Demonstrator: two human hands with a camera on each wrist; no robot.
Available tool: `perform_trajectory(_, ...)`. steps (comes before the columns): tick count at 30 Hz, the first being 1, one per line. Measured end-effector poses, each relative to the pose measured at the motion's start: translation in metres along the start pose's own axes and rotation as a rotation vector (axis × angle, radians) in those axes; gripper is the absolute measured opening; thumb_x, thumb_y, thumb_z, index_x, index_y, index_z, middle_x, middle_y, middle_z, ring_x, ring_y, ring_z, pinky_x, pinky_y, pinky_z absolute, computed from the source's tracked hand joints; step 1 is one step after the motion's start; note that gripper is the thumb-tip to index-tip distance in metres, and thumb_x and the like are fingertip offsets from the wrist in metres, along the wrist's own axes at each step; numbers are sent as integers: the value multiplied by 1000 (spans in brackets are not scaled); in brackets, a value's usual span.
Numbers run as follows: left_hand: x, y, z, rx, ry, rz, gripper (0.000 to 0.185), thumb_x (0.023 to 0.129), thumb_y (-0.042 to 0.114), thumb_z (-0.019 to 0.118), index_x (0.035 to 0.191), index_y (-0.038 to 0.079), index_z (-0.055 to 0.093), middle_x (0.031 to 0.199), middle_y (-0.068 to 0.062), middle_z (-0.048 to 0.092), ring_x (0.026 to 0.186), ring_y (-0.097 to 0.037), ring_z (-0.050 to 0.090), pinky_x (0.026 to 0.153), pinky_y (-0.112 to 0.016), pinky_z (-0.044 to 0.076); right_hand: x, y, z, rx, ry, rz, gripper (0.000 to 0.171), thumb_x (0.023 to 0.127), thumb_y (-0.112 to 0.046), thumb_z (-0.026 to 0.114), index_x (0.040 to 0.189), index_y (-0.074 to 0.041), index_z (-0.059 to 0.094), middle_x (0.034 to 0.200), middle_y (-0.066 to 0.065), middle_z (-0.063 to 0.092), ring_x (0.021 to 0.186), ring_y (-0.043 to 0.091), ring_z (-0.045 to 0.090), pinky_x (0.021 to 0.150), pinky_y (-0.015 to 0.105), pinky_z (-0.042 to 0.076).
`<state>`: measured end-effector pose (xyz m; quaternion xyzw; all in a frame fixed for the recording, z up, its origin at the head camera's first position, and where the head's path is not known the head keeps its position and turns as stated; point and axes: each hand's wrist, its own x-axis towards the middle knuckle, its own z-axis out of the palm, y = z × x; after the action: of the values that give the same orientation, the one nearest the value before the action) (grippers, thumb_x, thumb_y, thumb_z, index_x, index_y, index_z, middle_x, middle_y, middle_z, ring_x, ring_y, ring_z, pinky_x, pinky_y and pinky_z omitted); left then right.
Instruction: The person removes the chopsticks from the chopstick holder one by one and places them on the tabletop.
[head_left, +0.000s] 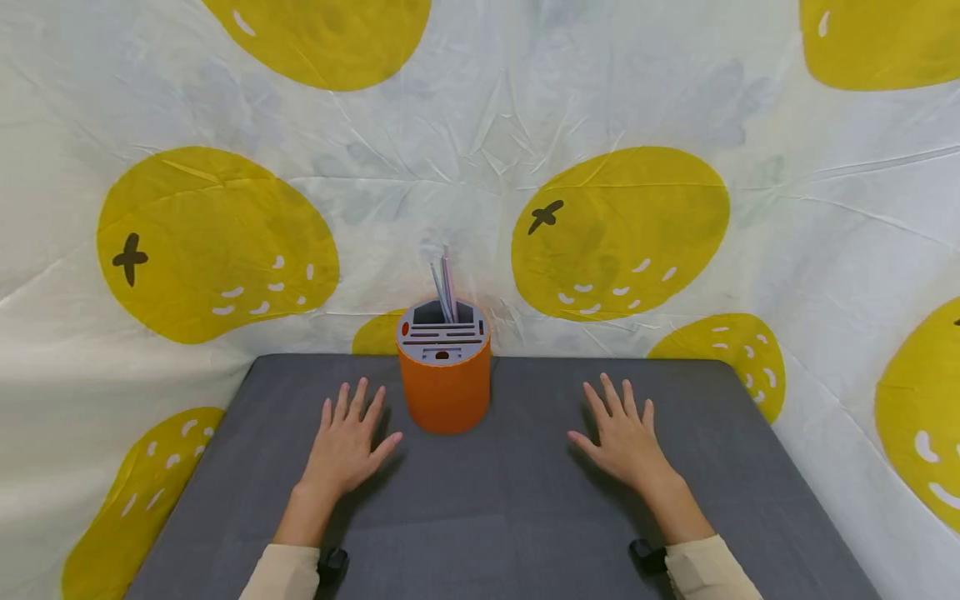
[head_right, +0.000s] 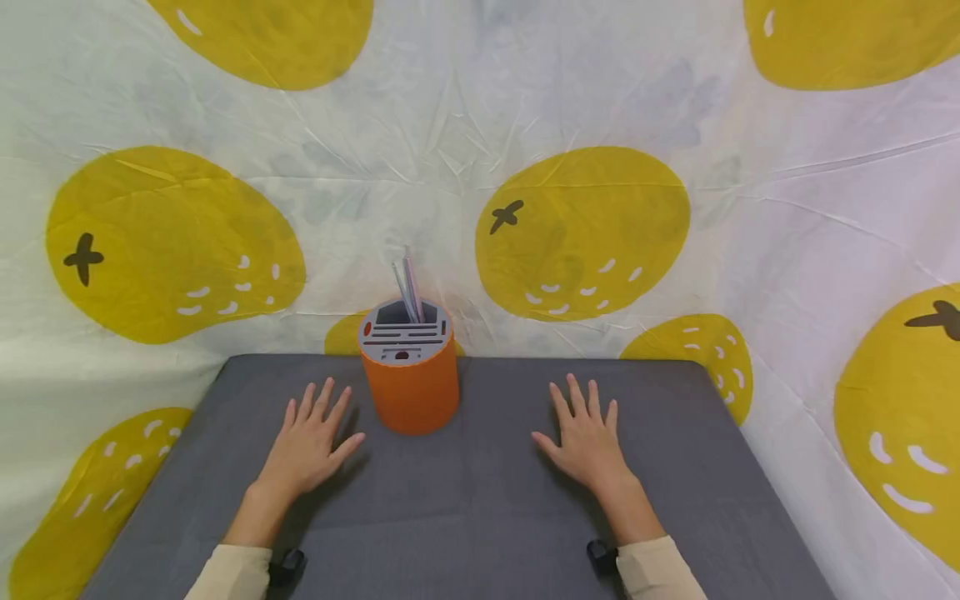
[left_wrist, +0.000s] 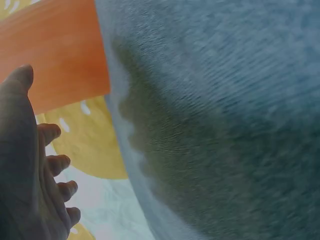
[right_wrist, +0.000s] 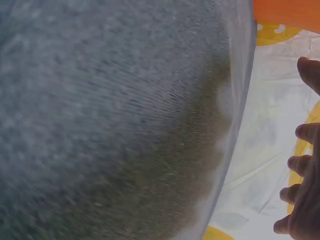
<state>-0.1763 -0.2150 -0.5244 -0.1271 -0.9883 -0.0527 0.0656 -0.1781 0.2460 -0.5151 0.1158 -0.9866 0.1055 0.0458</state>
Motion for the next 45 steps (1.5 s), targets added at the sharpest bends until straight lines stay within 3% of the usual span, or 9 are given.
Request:
perform_trajectory(10,9,0,-15,10,7,-7,87,99,66,51,165,14,29,171,-21,21,155,-51,18,122,-71,17,14,-1,-18,21,37,-70,87,96,-51,67,164,-10,30,170,23,20,154,54,17,115,81,16)
perform_trajectory(25,21,4,-42,32,2,24,89,99,67,50,166,13,26,172,-21,16,156,-49,16,124,-69,16,46,-11,-48,81,125,-247,79,97,-38,70,160,-3,36,167,24,28,150,50,32,117,73,28)
perform_trajectory(30,27,5,-57,23,17,33,89,99,66,49,166,13,24,172,-22,15,157,-49,15,124,-69,14,61,-20,-62,157,116,-264,81,98,-37,70,162,-6,32,167,22,29,151,45,34,119,66,31)
perform_trajectory(35,32,8,-74,19,34,45,90,100,65,50,166,11,23,172,-23,12,157,-50,12,124,-69,13,76,-33,-72,253,67,-227,80,101,-40,67,165,-12,28,170,17,25,154,41,30,121,64,30)
perform_trajectory(45,47,19,-102,6,57,88,90,101,66,46,167,13,18,173,-20,10,158,-47,10,126,-67,11,109,-59,-92,400,40,-248,73,103,-40,63,162,-10,34,169,14,30,156,37,28,123,62,27)
